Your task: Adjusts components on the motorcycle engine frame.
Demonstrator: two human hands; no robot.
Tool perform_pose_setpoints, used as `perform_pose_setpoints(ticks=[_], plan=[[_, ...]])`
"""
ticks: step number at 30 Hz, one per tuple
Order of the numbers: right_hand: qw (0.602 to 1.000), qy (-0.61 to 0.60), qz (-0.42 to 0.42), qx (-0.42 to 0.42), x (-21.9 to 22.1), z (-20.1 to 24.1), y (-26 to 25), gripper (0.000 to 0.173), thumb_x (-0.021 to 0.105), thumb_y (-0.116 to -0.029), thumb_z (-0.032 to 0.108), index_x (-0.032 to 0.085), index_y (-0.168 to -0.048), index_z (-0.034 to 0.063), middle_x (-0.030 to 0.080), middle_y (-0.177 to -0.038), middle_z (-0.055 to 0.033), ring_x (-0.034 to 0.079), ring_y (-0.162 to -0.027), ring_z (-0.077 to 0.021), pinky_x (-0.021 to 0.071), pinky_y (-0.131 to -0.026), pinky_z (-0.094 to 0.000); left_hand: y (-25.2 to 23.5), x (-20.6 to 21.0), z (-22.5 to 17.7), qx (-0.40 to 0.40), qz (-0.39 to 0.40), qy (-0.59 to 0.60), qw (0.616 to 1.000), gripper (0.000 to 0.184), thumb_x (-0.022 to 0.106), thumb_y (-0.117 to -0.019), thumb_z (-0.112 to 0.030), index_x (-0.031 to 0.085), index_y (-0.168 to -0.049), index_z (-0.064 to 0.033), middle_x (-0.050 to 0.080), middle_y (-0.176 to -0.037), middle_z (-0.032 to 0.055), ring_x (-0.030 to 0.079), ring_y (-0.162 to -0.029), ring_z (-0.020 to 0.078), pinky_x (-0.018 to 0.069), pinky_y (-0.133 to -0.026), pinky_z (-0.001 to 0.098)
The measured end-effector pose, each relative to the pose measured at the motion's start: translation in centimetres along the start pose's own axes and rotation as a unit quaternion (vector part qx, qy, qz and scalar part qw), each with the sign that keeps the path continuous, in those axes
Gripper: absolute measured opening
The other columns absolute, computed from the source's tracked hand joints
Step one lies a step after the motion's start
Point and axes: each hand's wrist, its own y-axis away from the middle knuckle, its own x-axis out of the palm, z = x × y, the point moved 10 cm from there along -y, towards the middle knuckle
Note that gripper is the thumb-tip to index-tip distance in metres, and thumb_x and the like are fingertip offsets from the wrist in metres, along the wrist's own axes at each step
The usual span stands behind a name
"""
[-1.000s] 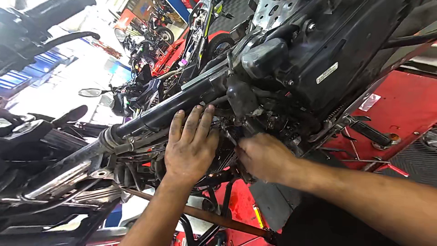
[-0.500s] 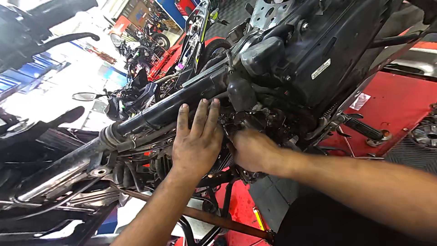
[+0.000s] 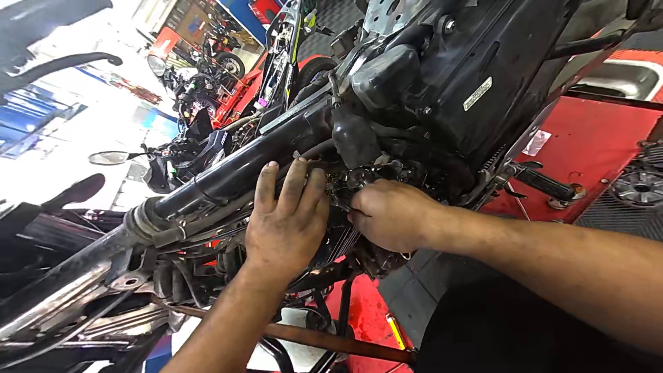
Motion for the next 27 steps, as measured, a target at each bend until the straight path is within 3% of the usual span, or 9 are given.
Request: perform_pose_setpoints(ticks=[7,10,13,17,19,22,25,27], plan=[[0.998,0.047,-0.03,0.012,-1.4,0.9,0.2,0.031,0.053,-0.1013,0.035,0.057,-0.075,0.0193,0.057,-0.069,0.0002,0.061,-0.067,-0.0187,0.0472,-0.055,-0.0428,0.1,0.1,0.2,-0.015,0.002,-0.003,1.0,0.021,0.054,-0.0986,-0.008,0.073,-0.107,-0.008,0.065,-0.135,0.0092,0.051,-0.139,0.033,0.0294,-0.12,0.0606],[0.999,0.026,0.037,-0.007,1.8,0.6,0.7,0.024,0.061,-0.0959,0.027,0.064,-0.076,0.0142,0.061,-0.07,-0.0045,0.063,-0.067,-0.0241,0.0501,-0.054,-0.0495,0.0,0.0,0.2,-0.016,0.005,-0.008,1.0,0.02,0.056,-0.098,-0.01,0.074,-0.107,-0.0092,0.066,-0.134,0.0088,0.051,-0.138,0.033,0.0296,-0.119,0.0609],[0.994,0.035,0.101,-0.027,5.1,-0.1,1.2,0.023,0.059,-0.1,0.028,0.067,-0.086,0.0122,0.064,-0.081,-0.0063,0.065,-0.079,-0.0257,0.0526,-0.065,-0.0519,-0.1,-0.1,0.2,-0.012,0.003,-0.007,1.0,0.019,0.056,-0.0985,-0.01,0.074,-0.105,-0.0089,0.066,-0.133,0.0095,0.052,-0.137,0.0339,0.0301,-0.119,0.0613],[0.996,0.056,-0.056,-0.026,0.1,1.1,1.7,0.029,0.051,-0.1028,0.035,0.062,-0.082,0.0189,0.057,-0.066,0.0012,0.062,-0.063,-0.0182,0.0483,-0.052,-0.0417,0.1,-0.1,0.3,-0.015,-0.001,0.004,1.0,0.019,0.054,-0.0986,-0.009,0.073,-0.103,-0.0077,0.065,-0.133,0.0107,0.052,-0.137,0.0344,0.03,-0.119,0.0611],[0.994,0.076,-0.079,-0.012,-0.7,1.3,1.3,0.028,0.049,-0.1026,0.035,0.06,-0.083,0.0196,0.055,-0.066,0.0016,0.061,-0.063,-0.018,0.0476,-0.052,-0.0406,0.1,-0.1,0.3,-0.018,0.003,0.003,1.0,0.02,0.054,-0.0989,-0.01,0.073,-0.104,-0.0083,0.065,-0.134,0.0101,0.051,-0.138,0.0337,0.0287,-0.12,0.0611],[0.999,0.041,-0.033,0.008,2.0,0.5,0.8,0.023,0.058,-0.0978,0.032,0.065,-0.082,0.0172,0.062,-0.071,-0.0019,0.065,-0.068,-0.0223,0.0522,-0.056,-0.0469,0.0,-0.1,0.3,-0.018,0.002,-0.005,1.0,0.019,0.055,-0.0996,-0.011,0.073,-0.104,-0.009,0.065,-0.134,0.0096,0.051,-0.138,0.0333,0.0288,-0.12,0.0609],[0.993,0.016,0.117,-0.01,8.0,-0.3,1.2,0.023,0.057,-0.0996,0.029,0.068,-0.094,0.0095,0.066,-0.088,-0.0105,0.066,-0.086,-0.0306,0.0534,-0.07,-0.0561,0.1,0.0,0.3,-0.02,0.009,-0.009,1.0,0.019,0.055,-0.0989,-0.01,0.074,-0.104,-0.0095,0.065,-0.133,0.0092,0.051,-0.138,0.0333,0.0293,-0.119,0.0608],[0.995,-0.002,0.097,-0.007,6.9,-0.6,1.4,0.025,0.054,-0.1023,0.03,0.067,-0.094,0.0111,0.065,-0.086,-0.0089,0.066,-0.084,-0.0282,0.0535,-0.069,-0.0536,-0.1,-0.1,0.4,-0.021,0.003,-0.01,1.0,0.019,0.055,-0.0986,-0.01,0.074,-0.103,-0.0095,0.066,-0.133,0.0094,0.052,-0.137,0.0331,0.0305,-0.119,0.0604]])
